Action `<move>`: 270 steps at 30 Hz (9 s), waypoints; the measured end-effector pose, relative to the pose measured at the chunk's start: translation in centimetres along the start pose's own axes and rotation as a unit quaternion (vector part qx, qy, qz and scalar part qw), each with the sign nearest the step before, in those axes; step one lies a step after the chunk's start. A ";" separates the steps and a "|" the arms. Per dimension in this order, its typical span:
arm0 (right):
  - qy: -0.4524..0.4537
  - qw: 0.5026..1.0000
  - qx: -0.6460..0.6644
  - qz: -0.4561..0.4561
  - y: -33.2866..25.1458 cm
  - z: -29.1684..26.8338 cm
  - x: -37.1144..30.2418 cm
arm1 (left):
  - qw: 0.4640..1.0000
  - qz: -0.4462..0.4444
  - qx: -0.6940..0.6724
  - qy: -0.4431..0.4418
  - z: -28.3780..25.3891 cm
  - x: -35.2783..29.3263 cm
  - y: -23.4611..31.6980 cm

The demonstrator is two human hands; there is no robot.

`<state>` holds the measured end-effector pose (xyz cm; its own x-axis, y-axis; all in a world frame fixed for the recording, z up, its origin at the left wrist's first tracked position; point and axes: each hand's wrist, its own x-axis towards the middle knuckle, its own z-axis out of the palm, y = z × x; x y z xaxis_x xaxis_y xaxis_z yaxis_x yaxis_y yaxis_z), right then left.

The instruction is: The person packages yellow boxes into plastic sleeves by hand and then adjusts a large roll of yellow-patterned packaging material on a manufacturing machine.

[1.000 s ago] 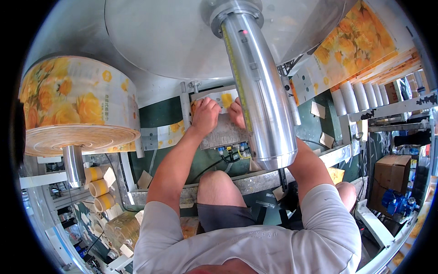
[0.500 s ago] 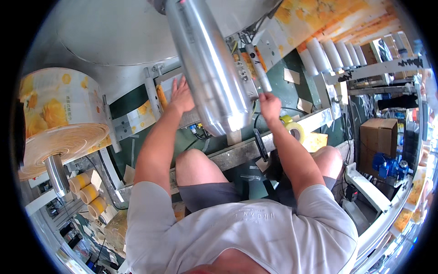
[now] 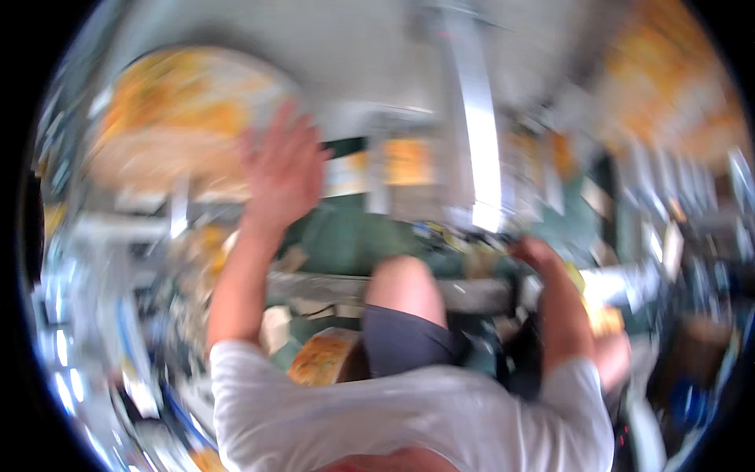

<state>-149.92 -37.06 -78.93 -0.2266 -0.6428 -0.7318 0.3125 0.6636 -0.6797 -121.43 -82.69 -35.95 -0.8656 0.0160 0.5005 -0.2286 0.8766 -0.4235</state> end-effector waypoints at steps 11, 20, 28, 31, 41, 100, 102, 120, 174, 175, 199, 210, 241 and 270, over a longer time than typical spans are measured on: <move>0.214 0.945 -0.230 0.088 3.2 -5.9 -1.0 | 0.995 -0.030 0.072 0.059 -8.0 5.9 -16.0; 0.231 0.829 -0.459 -0.223 -5.1 10.5 -5.7 | 0.760 -0.641 0.105 -0.036 -2.1 -19.5 -43.0; 0.166 0.874 0.445 0.098 -4.7 20.9 -1.7 | 0.721 -0.538 -0.274 0.340 0.4 -13.8 -28.2; 0.071 0.840 0.533 0.066 0.1 20.1 2.1 | 0.859 -0.415 -0.110 0.278 -4.2 -7.5 -20.5; 0.058 0.795 0.602 0.051 -4.7 25.7 3.8 | 0.953 -0.187 -0.102 0.214 -6.9 -2.1 -9.3; -0.296 0.837 -0.454 -0.077 -51.4 36.4 -47.0 | 0.610 -0.655 -0.289 -0.340 -69.8 -14.5 8.1; -0.327 0.744 -0.560 -0.161 -53.5 42.3 -46.3 | 0.577 -0.698 -0.265 -0.331 -71.7 -14.2 10.3; -0.401 0.605 -0.547 -0.418 -65.2 71.1 -49.9 | 0.482 -0.833 -0.168 -0.212 -77.3 -16.9 14.7; -0.489 0.480 -0.447 -0.575 -112.2 155.0 -51.8 | -0.308 -0.932 -0.181 0.061 -92.1 -32.9 -22.0; -0.504 0.466 -0.462 -0.561 -111.0 154.7 -52.0 | -0.319 -0.925 -0.196 0.071 -93.5 -32.8 -21.4; -0.448 0.375 -0.540 -0.606 -102.3 148.2 -39.9 | 0.183 -0.798 -0.367 -0.442 -119.3 -63.3 -48.6; -0.174 0.607 -0.528 -0.568 -56.3 146.4 -62.1 | 0.354 -0.643 -0.475 -0.485 -123.2 -100.6 0.7; -0.486 0.315 -0.612 -0.538 -17.4 182.5 -89.2 | 0.198 -0.907 -0.342 -0.145 -133.7 -111.2 25.3; -0.820 -0.117 -0.437 -0.350 55.2 242.9 -155.7 | 0.041 -0.987 0.099 -0.122 -197.3 -168.3 27.8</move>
<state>126.68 6.70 9.78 0.4895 0.8657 -0.1047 0.5965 -0.4200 -0.6839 105.83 33.83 17.02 0.9526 -0.0188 -0.3037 0.0610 -0.9661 0.2509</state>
